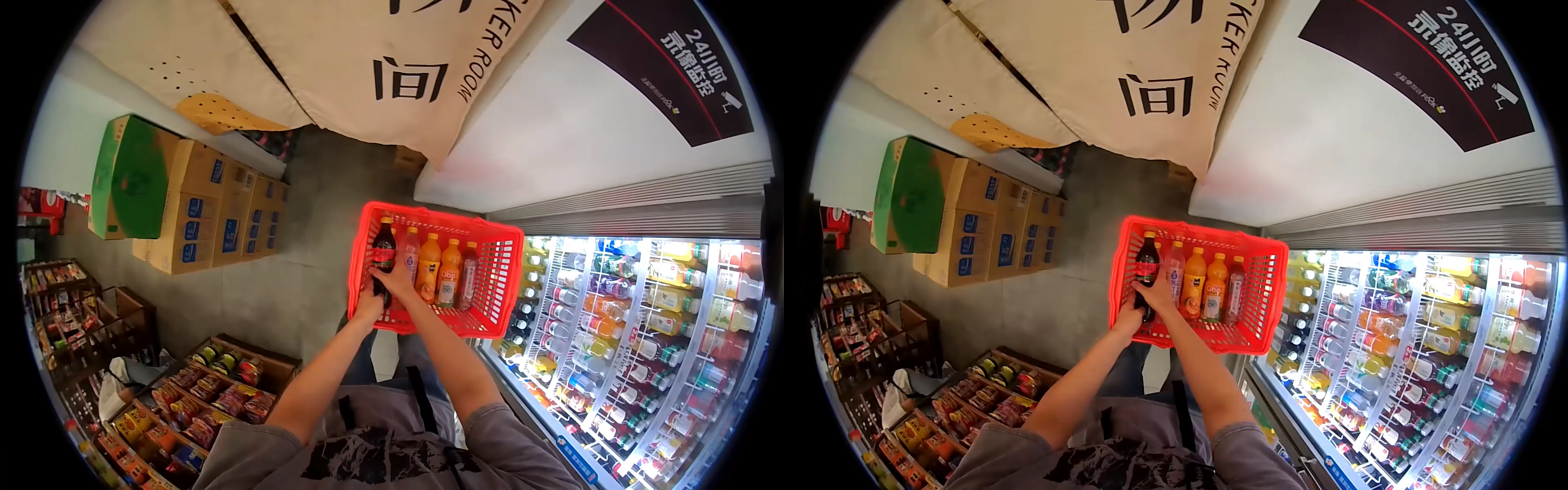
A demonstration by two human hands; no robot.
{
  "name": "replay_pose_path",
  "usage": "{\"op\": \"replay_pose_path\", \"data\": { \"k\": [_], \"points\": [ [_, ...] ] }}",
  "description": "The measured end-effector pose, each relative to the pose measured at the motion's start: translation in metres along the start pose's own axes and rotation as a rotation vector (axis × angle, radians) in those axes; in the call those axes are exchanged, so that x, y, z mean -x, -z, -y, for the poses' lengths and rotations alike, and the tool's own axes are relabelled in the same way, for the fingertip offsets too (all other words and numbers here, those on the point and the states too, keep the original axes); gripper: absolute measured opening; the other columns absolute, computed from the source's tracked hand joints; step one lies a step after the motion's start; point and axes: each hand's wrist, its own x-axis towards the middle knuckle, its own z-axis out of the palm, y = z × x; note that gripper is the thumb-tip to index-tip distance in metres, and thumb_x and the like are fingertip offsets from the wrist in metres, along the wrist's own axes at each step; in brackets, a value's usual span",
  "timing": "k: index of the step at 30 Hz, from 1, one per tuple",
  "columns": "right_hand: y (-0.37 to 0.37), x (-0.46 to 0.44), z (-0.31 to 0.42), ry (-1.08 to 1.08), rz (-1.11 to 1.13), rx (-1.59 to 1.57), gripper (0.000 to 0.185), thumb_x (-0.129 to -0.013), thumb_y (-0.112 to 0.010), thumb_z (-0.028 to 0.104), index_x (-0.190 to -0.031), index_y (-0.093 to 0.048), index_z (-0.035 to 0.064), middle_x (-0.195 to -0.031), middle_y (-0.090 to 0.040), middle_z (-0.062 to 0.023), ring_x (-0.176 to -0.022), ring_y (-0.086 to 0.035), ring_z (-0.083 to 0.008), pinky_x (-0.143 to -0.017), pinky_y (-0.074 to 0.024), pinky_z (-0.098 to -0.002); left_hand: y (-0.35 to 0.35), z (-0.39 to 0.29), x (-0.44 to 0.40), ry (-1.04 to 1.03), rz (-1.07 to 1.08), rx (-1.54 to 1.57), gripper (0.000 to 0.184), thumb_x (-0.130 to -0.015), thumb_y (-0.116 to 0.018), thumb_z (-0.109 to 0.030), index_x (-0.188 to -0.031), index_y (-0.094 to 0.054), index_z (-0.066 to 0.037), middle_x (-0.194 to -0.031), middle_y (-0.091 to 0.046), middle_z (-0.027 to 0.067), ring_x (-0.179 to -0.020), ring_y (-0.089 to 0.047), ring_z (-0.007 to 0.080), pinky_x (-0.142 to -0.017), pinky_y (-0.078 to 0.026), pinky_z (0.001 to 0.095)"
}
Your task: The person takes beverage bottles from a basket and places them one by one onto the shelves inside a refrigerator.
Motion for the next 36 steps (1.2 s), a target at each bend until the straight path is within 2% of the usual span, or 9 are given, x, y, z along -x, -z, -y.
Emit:
{"op": "replay_pose_path", "data": {
  "k": [3, 5, 10, 12, 17, 23, 27, 30, 36],
  "points": [
    [-0.017, 0.0, -0.011, -0.056, -0.039, 0.163, 0.087, -0.067, -0.083, 0.048, -0.128, -0.046, -0.0025, -0.107, -0.067, -0.0251, -0.101, -0.065, -0.0403, -0.088, -0.0516, -0.0444, 0.003, -0.026, 0.015, 0.067, 0.066, -0.083, 0.066, -0.086, -0.05, 0.001, -0.15, -0.03, -0.003, -0.141, -0.048, 0.0195, -0.132, -0.045, 0.0303, -0.108, -0.035, 0.0357],
    [-0.018, -0.002, -0.014, -0.032, -0.076, 0.179, 0.088, -0.066, -0.083, 0.047, -0.127, -0.046, -0.0036, -0.102, -0.067, -0.026, -0.099, -0.066, -0.0412, -0.086, -0.0521, -0.0453, 0.002, -0.02, 0.016, 0.016, 0.002, -0.107, 0.054, -0.088, -0.046, -0.003, -0.142, -0.042, -0.008, -0.119, -0.062, 0.0185, -0.104, -0.061, 0.0266, -0.085, -0.049, 0.0365],
    [0.008, 0.016, 0.009, -0.017, -0.057, 0.078, 0.083, -0.068, -0.082, 0.045, -0.125, -0.046, -0.0026, -0.093, -0.068, -0.0251, -0.092, -0.066, -0.0424, -0.082, -0.0525, -0.0464, 0.006, 0.02, -0.005, -0.063, 0.047, -0.146, 0.061, -0.089, -0.047, -0.003, -0.147, -0.034, -0.011, -0.118, -0.062, 0.0182, -0.097, -0.064, 0.0276, -0.077, -0.052, 0.0371],
    [0.023, 0.027, 0.022, -0.048, -0.058, 0.053, 0.084, -0.067, -0.083, 0.043, -0.127, -0.046, -0.0027, -0.097, -0.068, -0.024, -0.093, -0.067, -0.0385, -0.082, -0.0529, -0.0439, 0.009, 0.039, -0.02, -0.339, 0.013, -0.303, 0.064, -0.089, -0.051, -0.004, -0.149, -0.031, -0.012, -0.118, -0.062, 0.0173, -0.095, -0.065, 0.0267, -0.074, -0.053, 0.0366],
    [0.057, 0.054, 0.043, 0.106, -0.131, -0.162, 0.083, -0.067, -0.086, 0.035, -0.13, -0.046, -0.0027, -0.103, -0.068, -0.0202, -0.094, -0.068, -0.0297, -0.084, -0.0525, -0.0398, 0.012, -0.023, 0.016, -0.111, 0.23, -0.106, 0.067, -0.087, -0.063, -0.01, -0.147, -0.032, -0.008, -0.118, -0.062, 0.0145, -0.104, -0.064, 0.0234, -0.084, -0.053, 0.0343],
    [0.116, 0.118, 0.111, 0.027, -0.244, -0.373, 0.082, -0.071, -0.085, 0.026, -0.135, -0.041, -0.002, -0.11, -0.066, -0.0163, -0.099, -0.065, -0.0236, -0.087, -0.0522, -0.0346, 0.006, -0.058, 0.042, -0.413, 0.516, 0.005, 0.067, -0.085, -0.071, -0.012, -0.142, -0.037, -0.005, -0.122, -0.061, 0.0115, -0.113, -0.059, 0.0222, -0.096, -0.048, 0.0344],
    [0.124, 0.131, 0.082, 0.137, -0.446, -0.319, 0.08, -0.072, -0.084, 0.023, -0.135, -0.041, -0.0014, -0.114, -0.065, -0.0152, -0.1, -0.065, -0.0222, -0.087, -0.0525, -0.0356, -0.012, -0.084, 0.075, -0.523, 0.643, 0.012, 0.069, -0.081, -0.074, -0.011, -0.141, -0.039, -0.005, -0.122, -0.06, 0.0117, -0.113, -0.059, 0.0226, -0.094, -0.048, 0.034],
    [0.155, 0.18, 0.124, 0.106, -0.519, -0.368, 0.078, -0.073, -0.084, 0.019, -0.135, -0.041, -0.0013, -0.11, -0.065, -0.0121, -0.1, -0.063, -0.0187, -0.085, -0.0522, -0.0332, -0.038, -0.093, 0.087, -0.76, 0.483, -0.263, 0.065, -0.077, -0.076, -0.01, -0.132, -0.043, -0.003, -0.118, -0.06, 0.013, -0.109, -0.06, 0.0216, -0.091, -0.049, 0.0345],
    [0.211, 0.25, 0.11, 0.196, -0.686, -0.444, 0.076, -0.078, -0.081, 0.017, -0.138, -0.038, -0.0011, -0.116, -0.062, -0.0107, -0.107, -0.061, -0.0168, -0.089, -0.0496, -0.0292, -0.094, -0.117, 0.165, -0.744, 0.817, -0.12, 0.065, -0.077, -0.076, -0.005, -0.132, -0.042, -0.003, -0.118, -0.059, 0.012, -0.112, -0.057, 0.0205, -0.095, -0.046, 0.0332]
  ]
}}
